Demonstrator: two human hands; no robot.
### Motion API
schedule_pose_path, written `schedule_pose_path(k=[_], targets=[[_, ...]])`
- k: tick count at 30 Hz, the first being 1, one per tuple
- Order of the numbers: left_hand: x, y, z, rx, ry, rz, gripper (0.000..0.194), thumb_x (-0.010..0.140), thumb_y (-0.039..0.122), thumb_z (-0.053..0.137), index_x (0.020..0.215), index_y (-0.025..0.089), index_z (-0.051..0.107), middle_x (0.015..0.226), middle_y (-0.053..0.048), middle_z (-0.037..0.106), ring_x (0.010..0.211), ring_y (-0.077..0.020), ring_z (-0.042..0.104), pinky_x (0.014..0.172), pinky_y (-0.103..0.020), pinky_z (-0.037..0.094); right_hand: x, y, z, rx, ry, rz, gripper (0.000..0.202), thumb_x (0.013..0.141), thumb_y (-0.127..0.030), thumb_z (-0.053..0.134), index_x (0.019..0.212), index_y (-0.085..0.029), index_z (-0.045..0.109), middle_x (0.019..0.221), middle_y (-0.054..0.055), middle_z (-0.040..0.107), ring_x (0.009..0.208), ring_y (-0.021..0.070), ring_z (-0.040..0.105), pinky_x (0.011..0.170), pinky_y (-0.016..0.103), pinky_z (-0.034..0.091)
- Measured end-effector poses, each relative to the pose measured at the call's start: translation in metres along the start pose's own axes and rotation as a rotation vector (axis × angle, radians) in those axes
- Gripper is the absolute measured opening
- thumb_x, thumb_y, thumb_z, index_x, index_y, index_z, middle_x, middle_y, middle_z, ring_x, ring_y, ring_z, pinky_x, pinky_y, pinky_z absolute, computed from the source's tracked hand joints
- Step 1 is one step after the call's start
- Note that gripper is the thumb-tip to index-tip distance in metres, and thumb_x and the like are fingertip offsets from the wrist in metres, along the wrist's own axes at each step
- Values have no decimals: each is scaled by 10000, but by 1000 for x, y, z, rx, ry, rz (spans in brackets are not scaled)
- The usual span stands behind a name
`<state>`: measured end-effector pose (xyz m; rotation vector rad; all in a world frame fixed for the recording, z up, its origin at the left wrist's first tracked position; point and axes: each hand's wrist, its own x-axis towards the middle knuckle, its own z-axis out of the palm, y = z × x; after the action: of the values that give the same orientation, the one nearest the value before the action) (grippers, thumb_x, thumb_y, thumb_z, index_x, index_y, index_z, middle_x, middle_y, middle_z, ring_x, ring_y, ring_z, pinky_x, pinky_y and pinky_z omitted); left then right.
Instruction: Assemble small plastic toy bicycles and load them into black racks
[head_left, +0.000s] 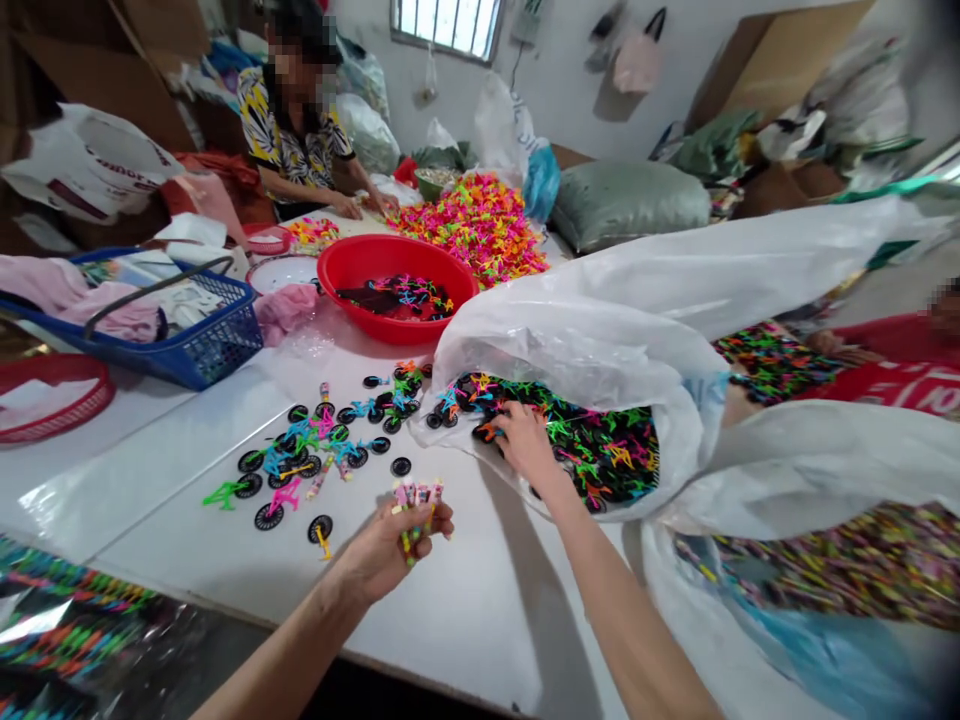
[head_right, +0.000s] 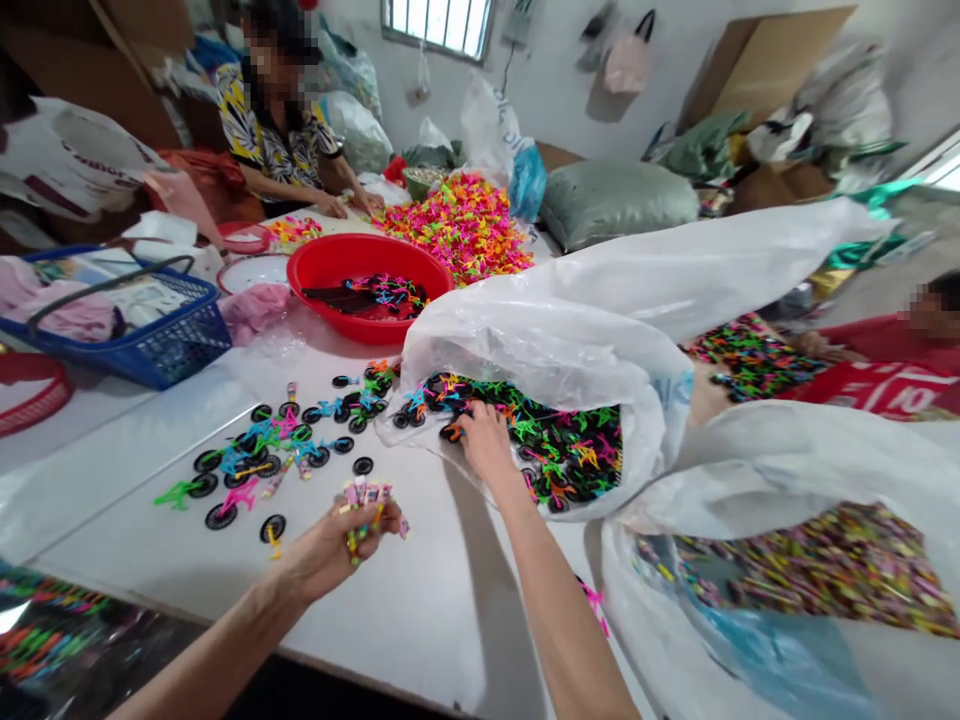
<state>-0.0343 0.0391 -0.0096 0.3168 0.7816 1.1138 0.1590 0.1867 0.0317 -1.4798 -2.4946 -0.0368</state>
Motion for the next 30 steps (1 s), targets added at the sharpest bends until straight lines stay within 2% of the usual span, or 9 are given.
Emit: schedule_pose_path(k=[3,6,9,13,16,19,24,27,30], targets=[[3,0,0,40,14,52,194,666,234,737,783,106,650,781,-77,630,662,-93,561,436,-135,303,-16,-1,15,127,139,-45,202,805,-132,527,902,-227,676,1132,83,517,1055,237,453,916,416,371],[13,-1,6,69,133,84,235,627,239,765,780,117,635,751,-54,624,607,-74,538,419,-132,287,-47,-10,25,355,243,-87,207,820,-139,499,889,-222,675,1122,86,512,1054,216,484,887,386,423],[25,-5,21,120,237,129,298,608,310,775,761,113,612,734,-45,620,545,-64,512,394,-139,288,-73,-21,29,509,237,-99,202,847,-172,481,847,-226,675,1106,87,521,1001,196,526,820,349,474],[32,-9,38,230,209,252,346,598,369,775,736,127,570,603,26,539,442,-44,417,365,-160,308,-83,-33,28,520,217,-138,211,879,-194,453,889,-223,662,1031,90,565,984,188,533,805,331,482],[28,-10,38,280,210,300,343,588,357,781,691,132,543,517,64,451,410,-35,354,366,-167,317,-79,-44,21,567,224,-99,230,887,-208,432,892,-220,661,958,83,586,923,178,552,801,324,477],[21,-9,33,230,204,349,310,613,342,766,721,126,572,558,49,481,433,-30,358,390,-160,304,-78,-60,15,819,219,32,212,873,-244,448,904,-218,655,994,85,596,928,178,575,800,315,485],[17,-16,32,257,232,406,314,604,349,764,769,136,602,672,4,584,519,-74,476,460,-183,389,-90,-90,21,1400,189,566,340,749,-375,628,1025,-180,586,833,51,660,749,171,622,685,302,513],[18,-23,29,386,258,465,291,609,344,760,749,152,591,699,0,603,616,-109,532,580,-214,447,-96,-96,27,1518,111,653,275,712,-423,639,794,-161,626,684,13,629,617,140,573,579,262,476],[15,-20,24,484,331,425,271,618,337,756,765,166,606,701,9,600,617,-102,514,563,-193,412,-92,-87,26,1411,243,659,251,735,-421,599,701,-173,623,612,-19,584,573,118,521,555,238,431]])
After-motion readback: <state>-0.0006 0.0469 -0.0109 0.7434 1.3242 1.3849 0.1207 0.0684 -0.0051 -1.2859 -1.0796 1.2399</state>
